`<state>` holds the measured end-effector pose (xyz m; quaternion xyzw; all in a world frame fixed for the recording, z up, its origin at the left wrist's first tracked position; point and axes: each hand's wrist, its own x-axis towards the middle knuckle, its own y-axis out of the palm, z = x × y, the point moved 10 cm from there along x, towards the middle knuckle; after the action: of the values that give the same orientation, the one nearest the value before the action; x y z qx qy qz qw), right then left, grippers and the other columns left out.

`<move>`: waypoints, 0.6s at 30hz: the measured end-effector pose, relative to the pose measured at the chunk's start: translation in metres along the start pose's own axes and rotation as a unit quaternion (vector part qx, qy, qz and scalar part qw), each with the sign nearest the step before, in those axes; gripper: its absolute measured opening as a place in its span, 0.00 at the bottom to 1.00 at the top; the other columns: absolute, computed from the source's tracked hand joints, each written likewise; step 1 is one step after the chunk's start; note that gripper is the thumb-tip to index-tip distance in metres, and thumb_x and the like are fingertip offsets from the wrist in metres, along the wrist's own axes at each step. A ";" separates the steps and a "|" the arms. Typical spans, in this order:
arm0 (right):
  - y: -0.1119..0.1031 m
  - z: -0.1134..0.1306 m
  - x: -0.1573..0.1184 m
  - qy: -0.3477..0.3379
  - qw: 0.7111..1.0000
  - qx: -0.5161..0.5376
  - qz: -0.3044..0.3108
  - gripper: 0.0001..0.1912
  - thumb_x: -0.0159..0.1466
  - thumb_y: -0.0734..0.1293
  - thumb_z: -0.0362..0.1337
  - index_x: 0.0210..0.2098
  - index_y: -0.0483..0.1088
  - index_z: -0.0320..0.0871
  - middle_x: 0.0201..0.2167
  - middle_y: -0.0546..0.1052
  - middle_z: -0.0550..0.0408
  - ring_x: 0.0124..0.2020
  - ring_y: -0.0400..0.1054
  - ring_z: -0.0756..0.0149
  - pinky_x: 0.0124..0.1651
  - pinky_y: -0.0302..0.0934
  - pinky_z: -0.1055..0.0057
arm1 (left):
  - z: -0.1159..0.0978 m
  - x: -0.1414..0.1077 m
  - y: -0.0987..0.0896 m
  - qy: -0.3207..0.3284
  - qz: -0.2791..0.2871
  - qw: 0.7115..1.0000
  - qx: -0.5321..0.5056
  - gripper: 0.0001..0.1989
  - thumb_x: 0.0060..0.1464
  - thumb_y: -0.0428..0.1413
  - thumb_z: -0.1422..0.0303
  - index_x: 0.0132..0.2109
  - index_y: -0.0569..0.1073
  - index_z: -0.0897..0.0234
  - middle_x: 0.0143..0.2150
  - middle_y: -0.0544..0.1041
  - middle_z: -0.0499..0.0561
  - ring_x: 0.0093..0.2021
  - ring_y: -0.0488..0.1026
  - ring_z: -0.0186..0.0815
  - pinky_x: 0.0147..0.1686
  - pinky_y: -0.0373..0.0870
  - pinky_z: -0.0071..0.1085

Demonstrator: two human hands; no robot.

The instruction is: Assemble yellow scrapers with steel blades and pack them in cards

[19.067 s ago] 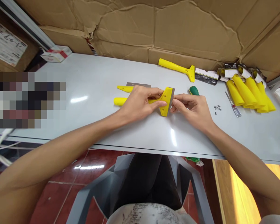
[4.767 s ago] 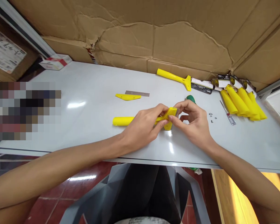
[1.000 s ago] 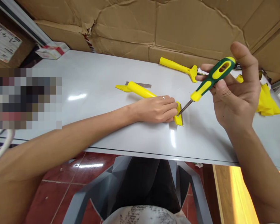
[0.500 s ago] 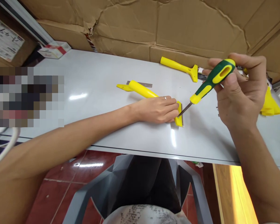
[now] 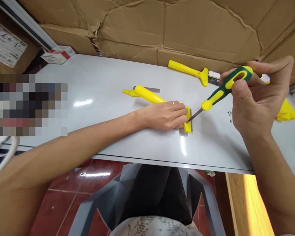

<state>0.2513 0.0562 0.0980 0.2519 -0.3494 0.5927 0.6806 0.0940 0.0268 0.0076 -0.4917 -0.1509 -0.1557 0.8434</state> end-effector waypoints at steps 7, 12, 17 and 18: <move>0.012 -0.012 -0.002 0.065 0.992 0.097 0.040 0.14 0.64 0.76 0.45 0.49 0.79 0.62 0.37 0.73 0.60 0.43 0.77 0.68 0.50 0.78 0.63 | -0.001 0.000 -0.004 0.005 -0.029 1.000 0.003 0.16 0.75 0.45 0.64 0.38 0.70 0.63 0.42 0.81 0.58 0.40 0.77 0.39 0.41 0.74 0.35; 0.009 -0.011 0.000 0.024 0.995 0.094 0.034 0.14 0.62 0.78 0.41 0.47 0.79 0.59 0.42 0.79 0.62 0.47 0.82 0.56 0.54 0.77 0.49 | -0.003 0.001 -0.007 0.014 -0.033 0.999 0.011 0.15 0.75 0.46 0.65 0.38 0.70 0.64 0.42 0.81 0.59 0.39 0.76 0.39 0.40 0.73 0.34; -0.001 -0.009 0.002 0.008 0.998 0.062 0.003 0.14 0.60 0.79 0.46 0.45 0.80 0.62 0.36 0.76 0.63 0.39 0.79 0.67 0.47 0.80 0.60 | -0.002 0.001 -0.007 0.009 -0.037 0.999 0.011 0.14 0.75 0.47 0.65 0.39 0.70 0.64 0.42 0.81 0.58 0.39 0.76 0.38 0.40 0.72 0.34; 0.001 -0.010 0.002 0.019 0.998 0.066 0.011 0.14 0.60 0.79 0.47 0.46 0.80 0.63 0.36 0.76 0.62 0.39 0.78 0.68 0.45 0.80 0.63 | -0.002 0.001 -0.006 0.008 -0.030 1.000 0.008 0.14 0.75 0.47 0.65 0.39 0.70 0.64 0.41 0.80 0.58 0.38 0.75 0.38 0.40 0.72 0.34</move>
<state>0.2525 0.0648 0.0934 0.2810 -0.2998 0.6266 0.6622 0.0928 0.0222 0.0114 -0.4792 -0.1598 -0.1833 0.8433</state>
